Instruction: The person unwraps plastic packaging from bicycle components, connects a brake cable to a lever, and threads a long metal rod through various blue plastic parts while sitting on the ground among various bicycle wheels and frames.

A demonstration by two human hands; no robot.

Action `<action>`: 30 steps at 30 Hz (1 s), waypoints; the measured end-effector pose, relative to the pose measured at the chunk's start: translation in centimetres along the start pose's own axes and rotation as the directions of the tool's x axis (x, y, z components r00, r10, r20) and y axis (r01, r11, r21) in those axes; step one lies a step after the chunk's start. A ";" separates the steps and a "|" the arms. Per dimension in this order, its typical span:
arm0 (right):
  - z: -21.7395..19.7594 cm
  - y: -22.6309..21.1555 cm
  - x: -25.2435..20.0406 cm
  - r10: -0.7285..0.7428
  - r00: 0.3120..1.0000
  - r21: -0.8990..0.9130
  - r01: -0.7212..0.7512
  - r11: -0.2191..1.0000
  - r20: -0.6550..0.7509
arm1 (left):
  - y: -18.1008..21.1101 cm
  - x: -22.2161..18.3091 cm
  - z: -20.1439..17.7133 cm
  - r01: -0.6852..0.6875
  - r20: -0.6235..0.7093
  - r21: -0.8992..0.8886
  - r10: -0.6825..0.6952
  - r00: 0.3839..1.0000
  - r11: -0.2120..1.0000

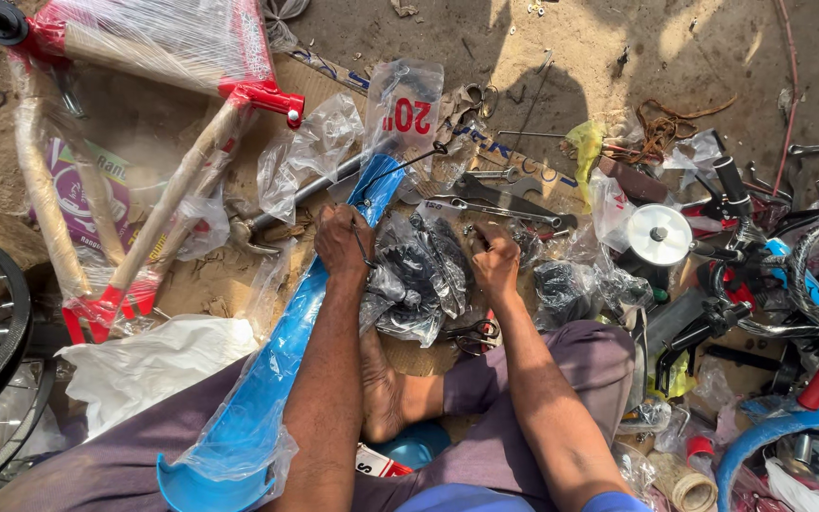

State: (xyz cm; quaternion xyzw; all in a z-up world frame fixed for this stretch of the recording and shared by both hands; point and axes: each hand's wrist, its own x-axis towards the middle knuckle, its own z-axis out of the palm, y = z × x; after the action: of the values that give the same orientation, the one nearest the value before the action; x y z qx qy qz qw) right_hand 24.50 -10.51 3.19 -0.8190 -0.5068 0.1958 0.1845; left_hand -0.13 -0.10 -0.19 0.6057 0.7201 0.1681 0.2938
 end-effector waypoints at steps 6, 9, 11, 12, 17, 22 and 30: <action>-0.2 -1.0 0.7 -0.222 0.975 -0.028 0.222 0.975 -0.025 | 0.1 0.0 -0.1 0.035 0.045 -0.011 -0.034 0.998 0.999; 0.1 -0.8 0.6 -0.204 0.979 -0.064 0.204 0.977 0.006 | 0.1 -0.2 -0.2 0.007 -0.020 -0.030 -0.008 1.000 1.000; 0.2 -1.3 0.8 -0.154 0.988 -0.072 0.155 0.985 0.029 | 0.2 -0.2 -0.2 0.022 -0.012 -0.020 -0.022 1.000 1.000; 0.2 -1.9 1.0 -0.132 0.991 -0.084 0.130 0.988 -0.026 | 0.2 -0.1 -0.3 0.031 -0.003 -0.010 -0.031 1.000 0.999; 4.2 -9.1 3.1 -0.257 0.966 0.114 0.254 0.960 0.013 | 0.0 -0.2 -0.2 0.090 0.081 -0.057 -0.086 0.993 0.994; 7.3 -14.5 5.1 -0.594 0.800 -0.078 0.600 0.796 0.089 | 0.4 0.1 -0.8 0.007 -0.045 -0.073 -0.010 0.999 0.997; 8.3 -13.3 5.4 -0.641 0.753 -0.084 0.655 0.751 0.145 | 0.1 -0.1 -0.2 0.030 -0.025 -0.066 -0.032 0.999 0.997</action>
State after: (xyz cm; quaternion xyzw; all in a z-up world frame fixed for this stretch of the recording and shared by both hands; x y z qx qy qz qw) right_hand 12.46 0.74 2.04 -0.5905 -0.7802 0.1301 0.1600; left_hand -0.16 -0.18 0.03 0.5823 0.7272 0.1950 0.3068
